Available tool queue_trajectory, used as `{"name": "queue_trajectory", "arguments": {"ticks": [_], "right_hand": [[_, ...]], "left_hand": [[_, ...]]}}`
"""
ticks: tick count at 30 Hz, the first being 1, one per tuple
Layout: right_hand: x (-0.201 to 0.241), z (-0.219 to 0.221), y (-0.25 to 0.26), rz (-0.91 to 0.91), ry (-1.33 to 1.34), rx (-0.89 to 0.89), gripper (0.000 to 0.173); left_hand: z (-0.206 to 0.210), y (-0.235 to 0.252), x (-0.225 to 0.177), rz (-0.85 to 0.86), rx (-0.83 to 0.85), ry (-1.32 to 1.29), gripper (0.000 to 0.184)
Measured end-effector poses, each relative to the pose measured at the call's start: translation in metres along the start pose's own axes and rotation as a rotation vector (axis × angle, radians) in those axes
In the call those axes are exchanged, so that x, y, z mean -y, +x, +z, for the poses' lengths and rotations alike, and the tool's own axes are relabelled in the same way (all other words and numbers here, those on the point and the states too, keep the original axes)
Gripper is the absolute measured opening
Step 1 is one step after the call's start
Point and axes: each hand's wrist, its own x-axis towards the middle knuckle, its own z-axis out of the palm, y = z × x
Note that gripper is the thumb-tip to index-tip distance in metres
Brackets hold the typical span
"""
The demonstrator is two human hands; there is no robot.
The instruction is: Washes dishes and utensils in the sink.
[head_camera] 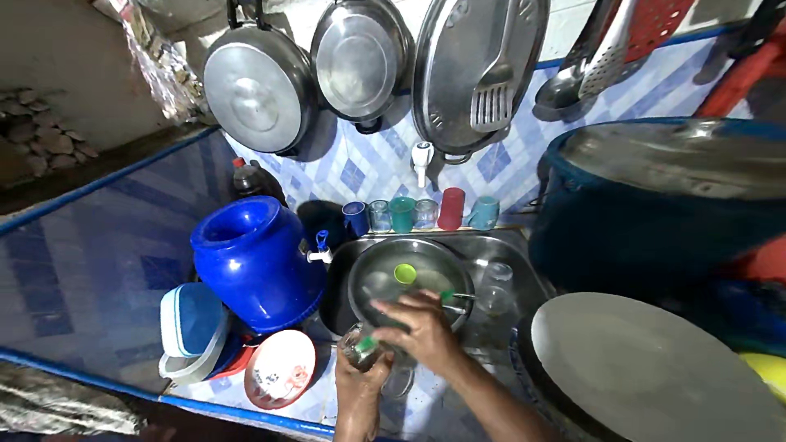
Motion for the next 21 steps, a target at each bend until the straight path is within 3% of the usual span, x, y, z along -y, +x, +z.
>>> {"name": "queue_trajectory", "arguments": {"ticks": [6, 10, 15, 18, 21], "right_hand": [[0.015, 0.005, 0.0, -0.122, -0.051, 0.019, 0.037], [-0.003, -0.006, 0.009, 0.014, 0.067, -0.027, 0.034], [0.013, -0.005, 0.005, -0.086, 0.073, 0.035, 0.036], [-0.002, -0.011, 0.007, 0.009, 0.161, 0.017, 0.034], [0.001, -0.012, 0.009, 0.045, 0.145, 0.013, 0.036]], "left_hand": [[0.001, -0.001, 0.007, 0.012, 0.023, -0.038, 0.07], [0.0, -0.007, 0.002, -0.012, 0.061, -0.038, 0.079], [0.0, -0.007, 0.007, -0.021, 0.113, -0.206, 0.083], [-0.008, -0.005, 0.006, -0.031, 0.188, -0.245, 0.103], [-0.013, -0.002, 0.007, -0.024, 0.232, -0.271, 0.103]]}}
